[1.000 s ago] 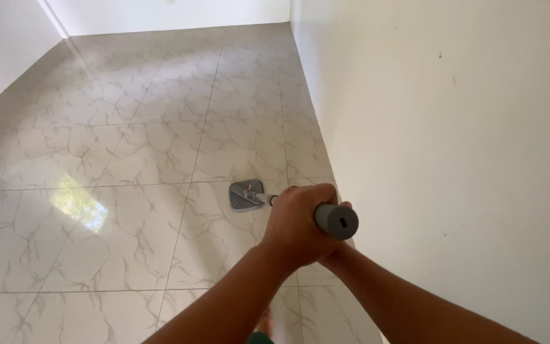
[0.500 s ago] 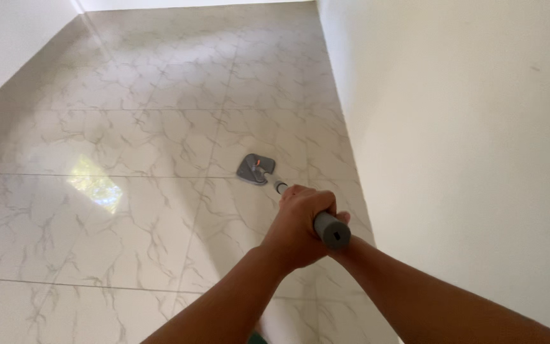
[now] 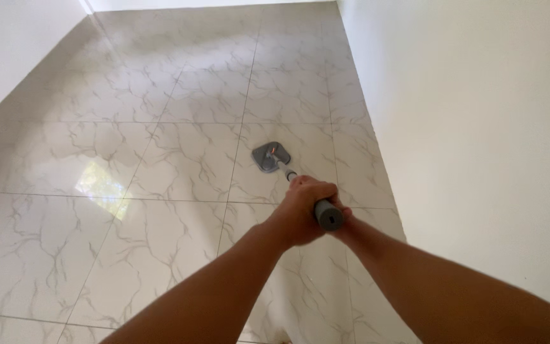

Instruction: The person mops a tiled floor using a flat mop by moving it back and forth across the tiles.

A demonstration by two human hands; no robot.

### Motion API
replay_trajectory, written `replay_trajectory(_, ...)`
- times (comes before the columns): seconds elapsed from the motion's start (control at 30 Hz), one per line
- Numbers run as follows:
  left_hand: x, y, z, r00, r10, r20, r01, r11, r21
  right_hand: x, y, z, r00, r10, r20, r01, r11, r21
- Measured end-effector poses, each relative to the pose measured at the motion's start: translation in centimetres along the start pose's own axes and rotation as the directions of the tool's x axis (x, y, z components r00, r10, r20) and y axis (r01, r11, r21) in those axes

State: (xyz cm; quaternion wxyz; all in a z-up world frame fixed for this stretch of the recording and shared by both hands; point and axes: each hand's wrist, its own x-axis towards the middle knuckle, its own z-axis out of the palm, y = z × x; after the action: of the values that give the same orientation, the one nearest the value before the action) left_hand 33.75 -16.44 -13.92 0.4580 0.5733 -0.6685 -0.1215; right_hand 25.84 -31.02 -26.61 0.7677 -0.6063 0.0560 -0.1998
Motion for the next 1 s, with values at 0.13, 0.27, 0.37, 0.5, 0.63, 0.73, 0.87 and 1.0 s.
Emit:
replay_trajectory(0.13,0.6,-2.8,-0.3,0.977,-0.134,0.164,0.144,0.988,-0.056,1.3,0.9,-0.7,0.998,0.054,-0.028,-0.053,0.998,0.028)
replay_trajectory(0.27,-1.1,-2.9,-0.7,0.995,-0.057,0.080,0.064,0.995,-0.083,0.8,1.5,-0.2,0.996,0.079,-0.050,-0.077,0.996,0.035)
replay_trajectory(0.37,-1.8,-1.6,-1.1,0.976,-0.180,0.126,0.184,0.983,-0.022,0.6,1.7,0.6,0.996,0.081,-0.042,-0.079,0.996,0.033)
replay_trajectory(0.5,-2.5,0.5,-1.5,0.954,-0.252,0.160,0.255,0.967,0.007,0.3,1.2,1.8,0.997,0.072,-0.005,-0.071,0.997,0.042)
replay_trajectory(0.63,-4.7,3.4,-1.5,0.988,-0.145,0.050,0.144,0.989,0.017,-2.3,0.8,3.5,0.998,0.064,0.023,-0.065,0.997,0.052)
replay_trajectory(0.73,-6.7,6.3,-1.1,0.994,-0.110,0.010,0.110,0.994,0.026,-4.7,0.4,4.9,0.998,0.042,0.043,-0.045,0.997,0.062)
replay_trajectory(0.87,-9.6,11.1,0.7,0.991,-0.135,0.017,0.133,0.987,0.085,-10.3,0.4,7.0,0.998,-0.020,0.067,0.016,0.999,0.052)
replay_trajectory(1.0,-13.7,16.3,2.1,0.974,-0.229,0.002,0.228,0.973,0.041,-15.5,0.0,9.6,0.991,-0.087,0.100,0.087,0.996,0.002)
